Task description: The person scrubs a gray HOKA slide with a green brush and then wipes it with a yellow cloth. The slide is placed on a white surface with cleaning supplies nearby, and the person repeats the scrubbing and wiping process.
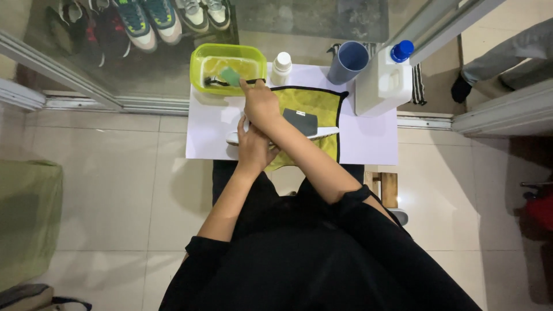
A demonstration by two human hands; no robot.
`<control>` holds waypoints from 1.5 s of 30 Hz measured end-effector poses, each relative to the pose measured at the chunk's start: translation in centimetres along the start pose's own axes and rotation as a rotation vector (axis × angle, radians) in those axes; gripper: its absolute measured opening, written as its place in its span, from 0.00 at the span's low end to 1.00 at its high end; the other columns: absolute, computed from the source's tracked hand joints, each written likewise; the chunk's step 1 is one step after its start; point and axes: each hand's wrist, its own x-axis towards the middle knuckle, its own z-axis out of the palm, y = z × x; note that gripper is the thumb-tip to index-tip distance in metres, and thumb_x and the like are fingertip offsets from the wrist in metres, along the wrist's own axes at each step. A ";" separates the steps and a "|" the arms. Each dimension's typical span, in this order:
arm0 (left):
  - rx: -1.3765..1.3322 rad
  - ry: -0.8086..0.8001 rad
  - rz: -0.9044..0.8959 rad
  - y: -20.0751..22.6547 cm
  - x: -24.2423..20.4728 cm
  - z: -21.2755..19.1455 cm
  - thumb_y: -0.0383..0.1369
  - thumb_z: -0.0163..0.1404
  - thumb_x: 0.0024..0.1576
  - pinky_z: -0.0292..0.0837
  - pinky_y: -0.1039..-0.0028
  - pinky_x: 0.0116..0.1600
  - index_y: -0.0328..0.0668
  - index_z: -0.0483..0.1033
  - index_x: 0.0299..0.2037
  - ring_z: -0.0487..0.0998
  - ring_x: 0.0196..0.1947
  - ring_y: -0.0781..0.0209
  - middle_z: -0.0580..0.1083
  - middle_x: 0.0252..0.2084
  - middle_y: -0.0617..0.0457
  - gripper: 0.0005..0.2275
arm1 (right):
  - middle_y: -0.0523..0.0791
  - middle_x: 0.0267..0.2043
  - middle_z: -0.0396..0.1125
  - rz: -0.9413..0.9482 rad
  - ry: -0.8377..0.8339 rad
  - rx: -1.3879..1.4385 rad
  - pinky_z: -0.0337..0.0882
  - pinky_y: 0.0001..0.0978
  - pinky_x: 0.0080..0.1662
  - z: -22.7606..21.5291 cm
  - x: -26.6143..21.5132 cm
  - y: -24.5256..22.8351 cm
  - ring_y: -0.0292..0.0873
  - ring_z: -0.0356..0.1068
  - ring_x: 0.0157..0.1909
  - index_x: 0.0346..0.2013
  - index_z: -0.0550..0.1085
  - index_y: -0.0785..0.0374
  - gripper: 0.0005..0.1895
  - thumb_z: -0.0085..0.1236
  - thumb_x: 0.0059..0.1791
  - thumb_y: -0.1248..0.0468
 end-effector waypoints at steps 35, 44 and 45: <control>-0.018 0.177 0.162 -0.2 0.1 -0.7 0.48 0.57 0.40 0.35 0.50 0.64 0.48 0.74 0.37 0.66 0.48 0.60 0.73 0.38 0.57 0.19 | 0.47 0.31 0.62 -0.111 0.152 0.050 0.71 0.46 0.35 -1.2 -1.8 3.4 0.53 0.70 0.32 0.49 0.68 0.50 0.20 0.42 0.44 0.66; -0.020 0.220 0.196 -0.5 0.1 0.3 0.42 0.58 0.39 0.36 0.49 0.62 0.45 0.75 0.35 0.66 0.47 0.57 0.74 0.37 0.54 0.16 | 0.46 0.31 0.60 -0.106 0.126 0.116 0.71 0.46 0.34 -1.0 -2.5 3.3 0.53 0.70 0.32 0.50 0.68 0.51 0.21 0.43 0.43 0.66; 0.000 0.225 0.202 -0.6 0.1 0.5 0.43 0.59 0.39 0.37 0.49 0.62 0.45 0.75 0.35 0.66 0.48 0.57 0.73 0.37 0.55 0.17 | 0.47 0.32 0.61 -0.108 0.131 0.132 0.71 0.47 0.35 -1.4 -2.5 3.2 0.54 0.70 0.33 0.53 0.65 0.53 0.23 0.43 0.43 0.67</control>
